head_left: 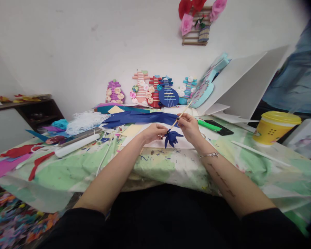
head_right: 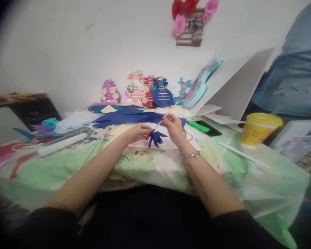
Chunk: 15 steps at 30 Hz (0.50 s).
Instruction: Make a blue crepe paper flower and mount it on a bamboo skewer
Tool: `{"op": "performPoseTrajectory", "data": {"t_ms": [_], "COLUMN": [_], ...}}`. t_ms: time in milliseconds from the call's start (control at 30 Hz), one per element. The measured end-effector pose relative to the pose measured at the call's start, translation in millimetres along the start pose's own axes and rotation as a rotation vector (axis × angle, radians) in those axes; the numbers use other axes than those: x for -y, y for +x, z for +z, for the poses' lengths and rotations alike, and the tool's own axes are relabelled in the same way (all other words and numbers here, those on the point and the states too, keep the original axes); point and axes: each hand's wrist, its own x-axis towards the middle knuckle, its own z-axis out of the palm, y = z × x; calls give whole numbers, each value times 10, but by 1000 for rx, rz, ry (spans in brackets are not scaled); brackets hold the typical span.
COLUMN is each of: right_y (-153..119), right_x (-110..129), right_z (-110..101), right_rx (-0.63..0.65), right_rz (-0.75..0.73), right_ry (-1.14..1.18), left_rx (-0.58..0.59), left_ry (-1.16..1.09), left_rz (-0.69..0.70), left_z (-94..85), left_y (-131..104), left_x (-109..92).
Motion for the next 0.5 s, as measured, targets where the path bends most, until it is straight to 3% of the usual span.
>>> {"op": "performPoseTrajectory", "data": {"t_ms": [167, 367, 500], "right_y": [60, 126, 78], "right_x": [40, 119, 106], "right_z": [-88, -228, -204], "right_rx": [-57, -212, -111], "right_rz": [-44, -126, -104], "right_ry": [-19, 86, 5], "left_rx": [7, -109, -145], "left_ry": [-6, -104, -268], "left_rz": [6, 69, 119], "left_z": [-25, -61, -62], "left_y": [10, 28, 5], "left_x": [11, 1, -44]}}
